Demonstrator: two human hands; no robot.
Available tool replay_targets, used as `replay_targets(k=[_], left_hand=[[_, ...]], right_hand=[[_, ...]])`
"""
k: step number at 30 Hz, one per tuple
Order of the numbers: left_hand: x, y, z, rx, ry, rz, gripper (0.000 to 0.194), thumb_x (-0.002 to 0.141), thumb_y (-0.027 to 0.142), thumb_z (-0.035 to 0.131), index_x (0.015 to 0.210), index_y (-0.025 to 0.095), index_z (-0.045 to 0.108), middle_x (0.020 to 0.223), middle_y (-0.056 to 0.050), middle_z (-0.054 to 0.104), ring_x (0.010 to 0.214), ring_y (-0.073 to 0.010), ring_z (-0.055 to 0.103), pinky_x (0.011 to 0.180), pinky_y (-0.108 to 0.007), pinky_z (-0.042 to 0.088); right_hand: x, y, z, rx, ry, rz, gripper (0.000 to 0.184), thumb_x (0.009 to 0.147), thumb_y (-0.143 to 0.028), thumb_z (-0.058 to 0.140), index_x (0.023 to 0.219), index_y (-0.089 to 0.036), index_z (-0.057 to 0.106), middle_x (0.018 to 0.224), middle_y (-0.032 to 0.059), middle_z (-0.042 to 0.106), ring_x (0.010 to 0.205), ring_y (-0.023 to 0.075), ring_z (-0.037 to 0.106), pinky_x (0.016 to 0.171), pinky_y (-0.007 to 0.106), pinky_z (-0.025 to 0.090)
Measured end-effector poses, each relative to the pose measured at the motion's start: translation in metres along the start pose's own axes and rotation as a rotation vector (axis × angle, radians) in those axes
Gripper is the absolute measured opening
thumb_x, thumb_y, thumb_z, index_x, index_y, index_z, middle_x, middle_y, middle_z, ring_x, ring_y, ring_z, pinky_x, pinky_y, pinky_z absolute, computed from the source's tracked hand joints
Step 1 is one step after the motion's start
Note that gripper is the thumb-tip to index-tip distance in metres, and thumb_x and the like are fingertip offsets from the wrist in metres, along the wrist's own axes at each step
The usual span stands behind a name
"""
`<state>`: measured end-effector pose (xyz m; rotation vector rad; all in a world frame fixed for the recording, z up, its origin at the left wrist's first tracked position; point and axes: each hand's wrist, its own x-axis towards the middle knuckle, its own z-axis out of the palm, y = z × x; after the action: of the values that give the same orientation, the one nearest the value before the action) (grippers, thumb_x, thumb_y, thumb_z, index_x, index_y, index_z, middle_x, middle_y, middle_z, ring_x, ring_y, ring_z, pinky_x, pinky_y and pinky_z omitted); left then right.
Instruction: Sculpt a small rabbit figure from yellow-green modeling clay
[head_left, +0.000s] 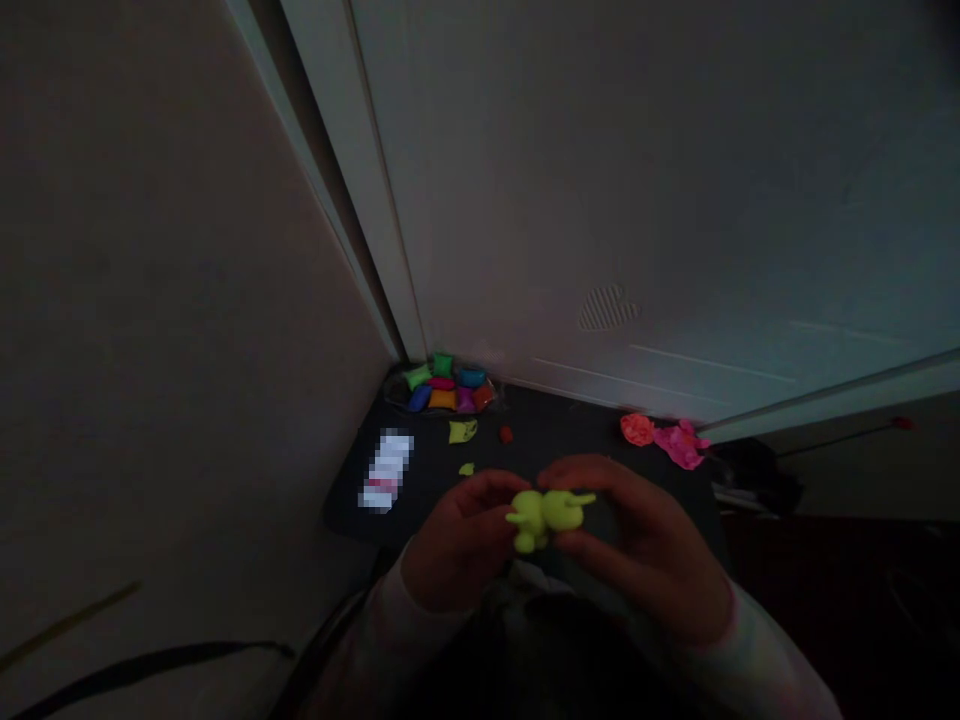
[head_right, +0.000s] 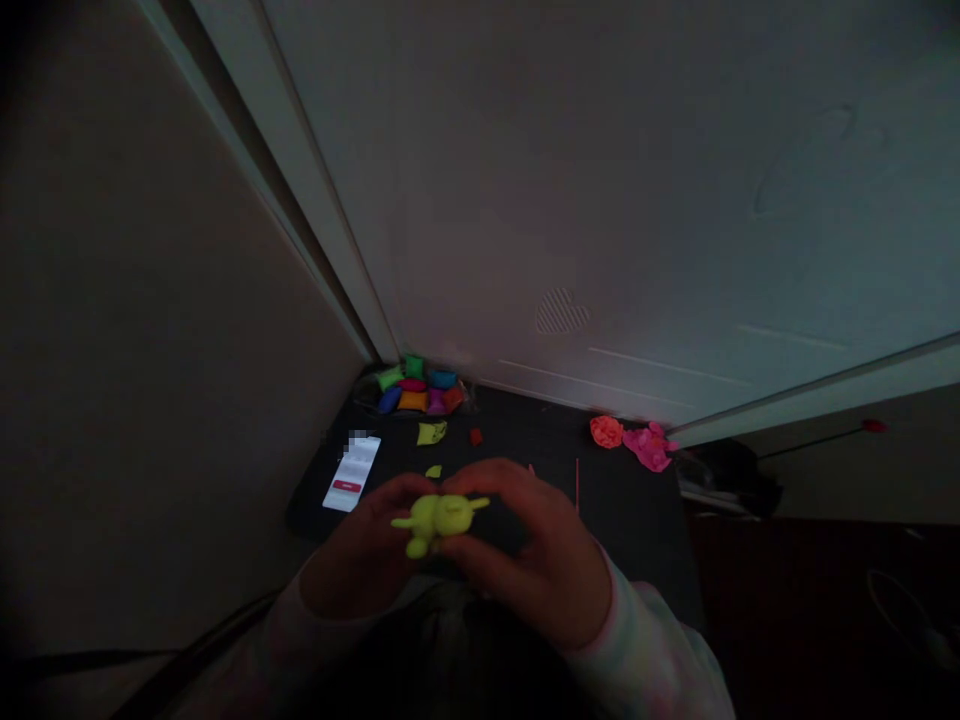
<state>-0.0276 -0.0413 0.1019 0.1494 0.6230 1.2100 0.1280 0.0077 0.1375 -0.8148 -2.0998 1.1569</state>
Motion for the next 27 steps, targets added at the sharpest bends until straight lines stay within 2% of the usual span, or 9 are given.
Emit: replay_targets(k=[4, 8, 15, 27], left_hand=[[0.001, -0.003, -0.003, -0.138, -0.03, -0.042, 0.021, 0.058, 0.016, 0.072, 0.078, 0.015, 0.066, 0.078, -0.003, 0.069, 0.07, -0.0116, 0.064, 0.065, -0.02, 0.049], [0.002, -0.004, -0.007, -0.179, -0.032, -0.053, 0.021, 0.06, 0.014, 0.07, 0.081, 0.014, 0.064, 0.081, -0.004, 0.07, 0.073, -0.0122, 0.064, 0.068, -0.021, 0.05], [0.01, -0.002, -0.01, -0.198, -0.06, -0.073, 0.019, 0.062, 0.013, 0.069, 0.08, 0.013, 0.063, 0.081, -0.004, 0.07, 0.075, -0.0128, 0.065, 0.068, -0.02, 0.049], [0.03, 0.0, -0.016, -0.222, 0.017, -0.14, 0.02, 0.061, 0.013, 0.07, 0.08, 0.013, 0.064, 0.079, -0.003, 0.069, 0.074, -0.0123, 0.064, 0.068, -0.021, 0.049]], right_hand=[[0.003, 0.005, 0.008, 0.136, 0.0, 0.125, 0.021, 0.076, -0.024, 0.059, 0.097, -0.025, 0.054, 0.093, 0.0015, 0.061, 0.089, 0.0159, 0.057, 0.077, 0.027, 0.045], [0.007, 0.011, 0.012, 0.221, 0.008, 0.196, 0.019, 0.076, -0.025, 0.06, 0.094, -0.026, 0.055, 0.09, -0.0003, 0.06, 0.087, 0.0144, 0.055, 0.076, 0.026, 0.043], [0.013, 0.02, 0.014, 0.242, 0.012, 0.256, 0.019, 0.074, -0.027, 0.061, 0.092, -0.023, 0.056, 0.089, 0.0018, 0.06, 0.085, 0.0158, 0.055, 0.076, 0.027, 0.043], [0.022, 0.035, 0.014, 0.267, 0.027, 0.322, 0.019, 0.074, -0.024, 0.061, 0.092, -0.026, 0.055, 0.09, -0.0011, 0.06, 0.086, 0.0129, 0.054, 0.076, 0.024, 0.042]])
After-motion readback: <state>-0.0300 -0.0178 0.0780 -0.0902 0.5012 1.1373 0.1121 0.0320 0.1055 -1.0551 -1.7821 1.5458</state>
